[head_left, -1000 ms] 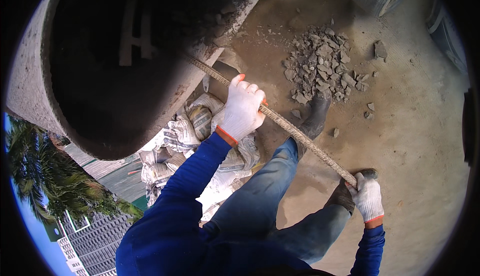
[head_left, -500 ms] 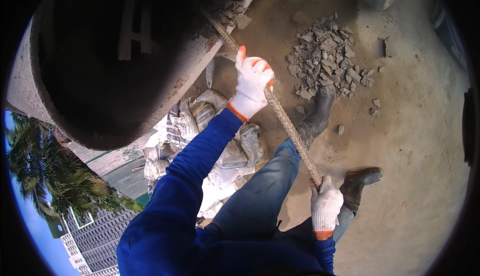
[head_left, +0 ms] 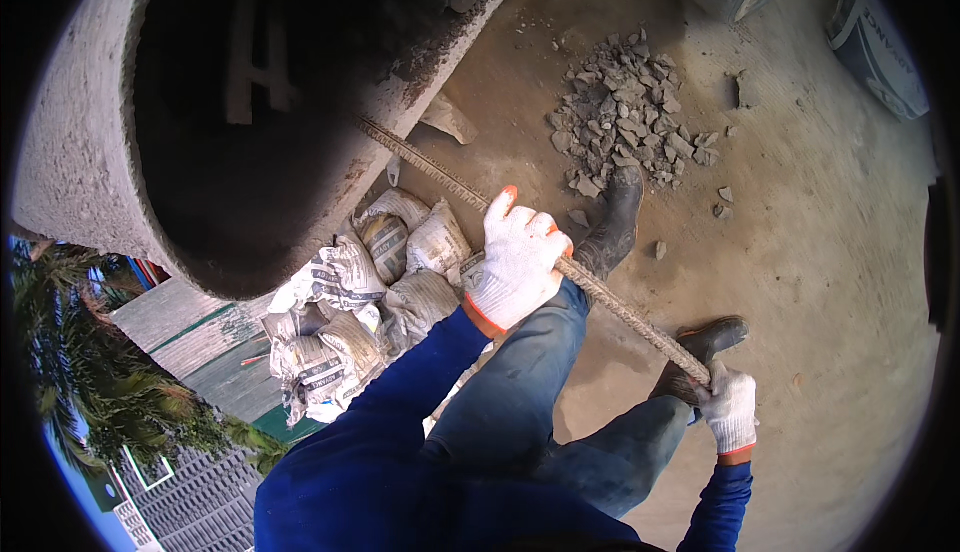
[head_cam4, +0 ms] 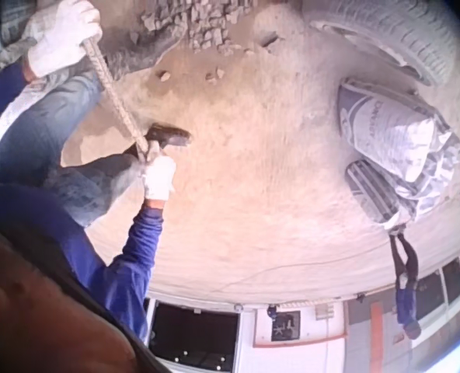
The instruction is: The person climbs down from scaffolding, carries a bucket of water, and pours it into a cement mixer. They then use a long metal rod to stir the contents inside the mixer and operate the mixer's control wheel to rotate the drum.
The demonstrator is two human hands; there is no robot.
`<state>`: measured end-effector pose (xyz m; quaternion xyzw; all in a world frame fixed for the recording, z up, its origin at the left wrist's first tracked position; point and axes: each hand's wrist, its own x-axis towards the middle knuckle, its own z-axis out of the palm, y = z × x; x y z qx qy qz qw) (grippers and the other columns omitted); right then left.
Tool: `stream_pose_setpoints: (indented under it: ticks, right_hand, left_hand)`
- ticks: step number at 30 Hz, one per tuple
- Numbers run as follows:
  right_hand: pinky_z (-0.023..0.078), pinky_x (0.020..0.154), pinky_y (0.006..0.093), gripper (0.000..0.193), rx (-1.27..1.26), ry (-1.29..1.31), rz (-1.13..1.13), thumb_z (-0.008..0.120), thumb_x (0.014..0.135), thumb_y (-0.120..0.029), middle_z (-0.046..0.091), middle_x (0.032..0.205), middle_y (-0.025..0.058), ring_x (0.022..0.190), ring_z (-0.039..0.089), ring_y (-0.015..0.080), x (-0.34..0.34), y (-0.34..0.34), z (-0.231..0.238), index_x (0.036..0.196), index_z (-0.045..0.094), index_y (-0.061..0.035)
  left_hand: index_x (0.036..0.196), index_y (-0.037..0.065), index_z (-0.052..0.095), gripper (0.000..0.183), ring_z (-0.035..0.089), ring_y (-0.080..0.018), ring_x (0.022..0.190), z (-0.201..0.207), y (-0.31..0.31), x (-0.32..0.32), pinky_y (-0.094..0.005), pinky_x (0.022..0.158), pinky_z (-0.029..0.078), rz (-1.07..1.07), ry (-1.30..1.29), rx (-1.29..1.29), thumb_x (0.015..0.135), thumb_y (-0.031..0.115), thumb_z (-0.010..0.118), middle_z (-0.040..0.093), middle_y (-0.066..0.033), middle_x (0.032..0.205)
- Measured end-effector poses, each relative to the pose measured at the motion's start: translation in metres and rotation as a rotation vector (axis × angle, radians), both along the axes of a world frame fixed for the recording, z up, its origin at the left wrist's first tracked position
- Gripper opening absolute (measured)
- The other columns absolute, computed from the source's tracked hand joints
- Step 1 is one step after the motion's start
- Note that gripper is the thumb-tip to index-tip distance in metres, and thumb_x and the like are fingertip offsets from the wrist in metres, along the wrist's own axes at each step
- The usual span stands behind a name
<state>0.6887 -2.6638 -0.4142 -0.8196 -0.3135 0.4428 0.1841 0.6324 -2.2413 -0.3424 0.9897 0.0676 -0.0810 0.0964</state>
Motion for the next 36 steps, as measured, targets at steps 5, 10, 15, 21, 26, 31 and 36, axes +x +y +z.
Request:
stream_pose_setpoints:
  ticks: [5,10,15,21,26,31,36]
  right_hand:
    - [0.056,0.066,0.0501,0.034,-0.027,-0.17,0.03,0.082,0.094,-0.038,0.07,0.076,0.0174,0.075,0.073,0.0402,0.076,0.093,-0.005,0.094,0.063,-0.0098]
    - [0.056,0.065,0.0475,0.031,-0.049,-0.348,-0.124,0.081,0.095,-0.033,0.07,0.077,0.015,0.074,0.073,0.0377,0.075,0.125,-0.015,0.094,0.061,-0.0104]
    - [0.055,0.065,0.0491,0.03,-0.158,-0.119,-0.395,0.083,0.096,-0.032,0.069,0.078,0.0176,0.074,0.072,0.0409,-0.049,0.091,-0.015,0.091,0.064,-0.0087]
    - [0.053,0.06,0.0508,0.033,-0.244,0.148,-0.516,0.086,0.094,-0.035,0.07,0.074,0.019,0.067,0.069,0.0429,-0.19,-0.006,0.011,0.086,0.067,-0.0092]
    - [0.053,0.059,0.0504,0.034,-0.152,0.25,-0.405,0.09,0.089,-0.034,0.068,0.071,0.0195,0.065,0.069,0.0436,-0.155,-0.066,0.007,0.087,0.067,-0.0088]
    - [0.058,0.065,0.049,0.031,-0.07,0.078,-0.142,0.086,0.092,-0.032,0.072,0.077,0.0184,0.073,0.074,0.0409,-0.002,0.087,-0.001,0.093,0.066,-0.0084]
    - [0.056,0.066,0.0497,0.03,-0.038,-0.154,-0.168,0.085,0.09,-0.029,0.07,0.074,0.0189,0.073,0.073,0.0406,0.06,0.198,-0.004,0.092,0.063,-0.0084]
  left_hand:
    - [0.07,0.023,0.067,0.021,0.063,-0.0304,0.098,-0.04,0.074,0.049,-0.0579,0.128,0.029,0.069,-0.147,0.198,0.057,0.013,0.078,0.061,-0.0016,0.083]
    - [0.074,0.022,0.065,0.023,0.063,-0.0289,0.099,-0.089,0.115,0.11,-0.0582,0.128,0.03,-0.038,-0.282,0.186,0.06,0.014,0.082,0.063,-0.0009,0.087]
    - [0.071,0.024,0.062,0.016,0.064,-0.0262,0.084,-0.098,0.077,0.097,-0.0628,0.124,0.038,-0.292,-0.27,0.09,0.065,0.02,0.077,0.06,0.0009,0.078]
    - [0.068,0.02,0.057,0.013,0.057,-0.0216,0.073,-0.068,-0.023,0.008,-0.055,0.108,0.049,-0.475,0.01,-0.182,0.065,0.024,0.069,0.047,-0.0001,0.07]
    - [0.069,0.017,0.063,0.009,0.063,-0.0253,0.082,-0.023,-0.045,0.001,-0.0525,0.111,0.048,-0.353,0.117,-0.252,0.07,0.022,0.07,0.056,-0.0038,0.076]
    - [0.078,0.021,0.071,0.02,0.064,-0.0277,0.093,-0.038,0.077,0.026,-0.0602,0.124,0.036,-0.116,-0.025,0.005,0.061,0.011,0.075,0.063,-0.0016,0.086]
    - [0.074,0.022,0.065,0.023,0.064,-0.0274,0.101,-0.061,0.151,0.084,-0.0666,0.127,0.029,-0.081,-0.15,0.213,0.059,0.009,0.077,0.064,0.001,0.089]
